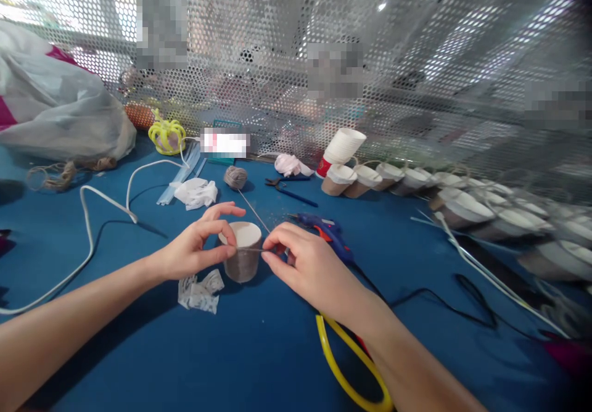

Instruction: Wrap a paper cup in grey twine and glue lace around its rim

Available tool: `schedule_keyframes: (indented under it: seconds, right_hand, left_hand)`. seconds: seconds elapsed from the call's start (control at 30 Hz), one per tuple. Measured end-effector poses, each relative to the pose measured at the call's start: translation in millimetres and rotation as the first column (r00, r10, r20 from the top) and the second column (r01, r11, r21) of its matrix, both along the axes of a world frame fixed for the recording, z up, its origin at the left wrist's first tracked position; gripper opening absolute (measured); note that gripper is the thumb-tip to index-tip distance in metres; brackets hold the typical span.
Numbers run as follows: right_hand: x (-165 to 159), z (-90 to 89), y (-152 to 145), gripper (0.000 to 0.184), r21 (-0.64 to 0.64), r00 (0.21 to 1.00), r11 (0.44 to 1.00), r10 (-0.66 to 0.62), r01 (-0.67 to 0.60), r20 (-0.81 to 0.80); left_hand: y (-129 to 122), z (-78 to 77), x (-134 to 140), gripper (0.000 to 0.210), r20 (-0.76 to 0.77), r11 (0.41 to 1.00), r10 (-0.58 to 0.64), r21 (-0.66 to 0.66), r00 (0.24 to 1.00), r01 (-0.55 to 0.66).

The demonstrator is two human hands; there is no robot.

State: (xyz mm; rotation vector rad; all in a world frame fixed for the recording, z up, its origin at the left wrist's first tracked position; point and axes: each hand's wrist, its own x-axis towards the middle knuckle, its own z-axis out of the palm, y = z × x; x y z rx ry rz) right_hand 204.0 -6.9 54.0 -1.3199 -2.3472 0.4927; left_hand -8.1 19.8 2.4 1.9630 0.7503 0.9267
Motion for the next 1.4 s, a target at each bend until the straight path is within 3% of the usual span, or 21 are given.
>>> schedule_keyframes:
  seconds: [0.2, 0.33, 0.47, 0.77, 1.17, 1.3, 1.4]
  right_hand:
    - [-0.4, -0.1, -0.9, 0.007, -0.125, 0.999, 0.991, 0.04, -0.039, 0.006]
    - [-1.5, -2.7, -0.9, 0.011, -0.189, 1.0, 0.981, 0.03, -0.031, -0.009]
    - [-1.3, -3.7, -1.0, 0.013, -0.188, 0.999, 0.982, 0.029, -0.034, -0.029]
    - [0.2, -6.1, -1.5, 0.012, -0.123, 0.996, 0.992, 0.021, -0.031, -0.083]
    - [2.5, -2.9, -4.6, 0.012, -0.041, 0.972, 0.991, 0.117, -0.128, -0.206]
    - [2.1, -6.2, -2.6, 0.01, -0.002, 0.98, 0.997, 0.075, -0.077, -0.185]
    - [2.4, -10.1, -1.3, 0.006, 0.031, 0.986, 0.999, 0.043, -0.039, -0.161]
  left_hand:
    - [3.7, -2.3, -0.2, 0.01, 0.113, 0.988, 0.031, -0.154, 0.993, -0.013]
    - [7.3, -7.0, -1.1, 0.015, 0.227, 0.932, 0.071, -0.361, 0.971, 0.017]
    - [10.7, -10.2, -3.0, 0.017, 0.234, 0.89, 0.088, -0.455, 0.968, 0.029]
    - [14.1, -11.6, -6.1, 0.018, 0.232, 0.874, 0.062, -0.482, 0.971, 0.06]
    - [17.2, -10.8, -7.4, 0.021, 0.385, 0.78, 0.017, -0.583, 0.923, 0.229]
    - [14.1, -7.9, -6.0, 0.019, 0.346, 0.799, 0.0, -0.565, 0.938, 0.209]
    - [9.1, -1.8, -3.7, 0.014, 0.251, 0.851, -0.031, -0.5, 0.967, 0.157]
